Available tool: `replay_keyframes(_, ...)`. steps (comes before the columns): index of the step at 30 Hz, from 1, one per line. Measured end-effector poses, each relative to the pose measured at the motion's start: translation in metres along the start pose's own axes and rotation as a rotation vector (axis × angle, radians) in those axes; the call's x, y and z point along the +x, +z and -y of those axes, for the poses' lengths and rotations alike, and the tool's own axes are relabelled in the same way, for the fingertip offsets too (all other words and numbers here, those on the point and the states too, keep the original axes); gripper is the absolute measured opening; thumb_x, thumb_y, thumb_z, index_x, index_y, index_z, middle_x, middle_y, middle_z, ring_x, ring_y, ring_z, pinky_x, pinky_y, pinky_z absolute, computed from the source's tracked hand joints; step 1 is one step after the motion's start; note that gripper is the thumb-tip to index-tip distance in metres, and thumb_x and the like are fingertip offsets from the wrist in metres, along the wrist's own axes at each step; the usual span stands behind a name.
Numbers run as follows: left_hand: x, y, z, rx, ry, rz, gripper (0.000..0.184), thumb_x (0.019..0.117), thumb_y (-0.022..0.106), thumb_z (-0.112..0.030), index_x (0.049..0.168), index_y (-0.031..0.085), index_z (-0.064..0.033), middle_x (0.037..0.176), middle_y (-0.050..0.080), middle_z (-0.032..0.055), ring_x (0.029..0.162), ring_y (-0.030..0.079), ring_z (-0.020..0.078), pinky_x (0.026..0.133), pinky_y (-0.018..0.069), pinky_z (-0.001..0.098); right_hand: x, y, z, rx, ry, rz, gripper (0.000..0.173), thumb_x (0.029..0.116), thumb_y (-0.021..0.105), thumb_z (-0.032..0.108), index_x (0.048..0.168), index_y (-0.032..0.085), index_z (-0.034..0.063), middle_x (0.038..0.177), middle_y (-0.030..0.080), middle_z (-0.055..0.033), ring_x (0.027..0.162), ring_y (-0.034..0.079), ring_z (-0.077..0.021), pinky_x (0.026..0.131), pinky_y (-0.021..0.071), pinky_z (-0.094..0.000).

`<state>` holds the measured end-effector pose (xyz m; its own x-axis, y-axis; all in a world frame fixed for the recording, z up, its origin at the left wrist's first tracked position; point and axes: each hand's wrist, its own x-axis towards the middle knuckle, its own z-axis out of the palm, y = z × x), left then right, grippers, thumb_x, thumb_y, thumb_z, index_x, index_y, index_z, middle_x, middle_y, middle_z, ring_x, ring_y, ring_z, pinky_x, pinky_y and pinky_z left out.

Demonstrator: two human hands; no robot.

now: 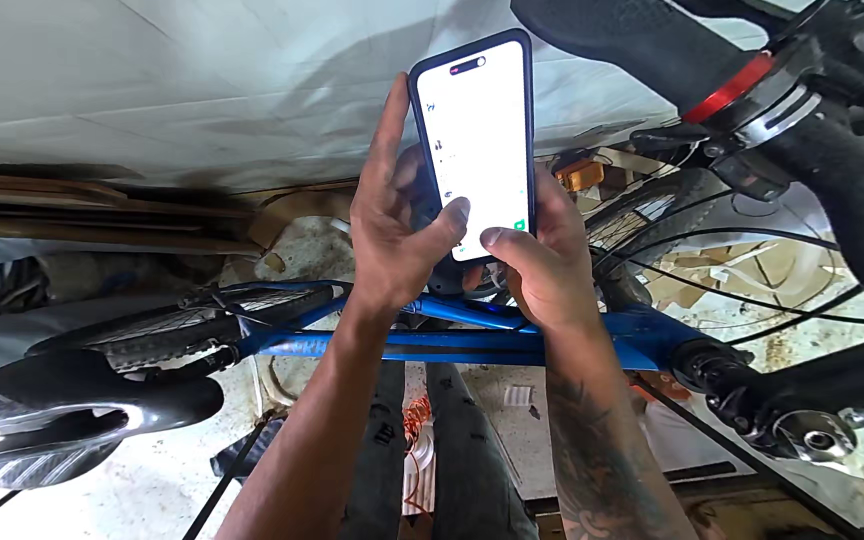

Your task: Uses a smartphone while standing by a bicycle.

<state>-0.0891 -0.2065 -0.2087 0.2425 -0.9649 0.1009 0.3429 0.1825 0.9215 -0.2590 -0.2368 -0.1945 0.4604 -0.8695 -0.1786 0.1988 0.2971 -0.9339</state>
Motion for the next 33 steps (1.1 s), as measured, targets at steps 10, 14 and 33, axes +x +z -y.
replay_keyframes(10, -0.002, -0.008, 0.001, -0.065, 0.045, 0.073, 0.090, 0.0891, 0.053, -0.001, 0.161, -0.001, 0.0051, 0.134, 0.056, 0.0289, 0.115, 0.064, 0.0346, 0.096, 0.0584, 0.0499, -0.001, 0.000, 0.001, 0.018, 0.014, 0.021, 0.057, 0.0891, 0.057, -0.002, 0.144, 0.043, -0.0011, 0.116, 0.063, -0.0200, 0.086, 0.071, -0.0287, 0.052, 0.0631, -0.0395)
replay_keyframes(14, -0.007, -0.009, -0.001, -0.069, 0.011, 0.090, 0.091, 0.0892, 0.053, -0.001, 0.162, -0.001, 0.0028, 0.136, 0.056, 0.0285, 0.116, 0.064, 0.0349, 0.098, 0.0576, 0.0500, -0.001, 0.000, 0.001, 0.028, 0.017, 0.031, 0.057, 0.0884, 0.057, -0.003, 0.144, 0.042, -0.0013, 0.116, 0.063, -0.0204, 0.085, 0.071, -0.0292, 0.052, 0.0630, -0.0400)
replay_keyframes(33, -0.017, -0.007, -0.003, -0.130, 0.000, 0.112, 0.089, 0.0886, 0.050, 0.007, 0.162, -0.001, 0.0033, 0.141, 0.052, 0.0317, 0.122, 0.061, 0.0388, 0.101, 0.0552, 0.0529, -0.002, 0.001, 0.002, 0.060, 0.031, 0.094, 0.072, 0.0841, 0.066, -0.006, 0.149, 0.035, 0.0014, 0.122, 0.060, -0.0227, 0.092, 0.071, -0.0346, 0.058, 0.0657, -0.0461)
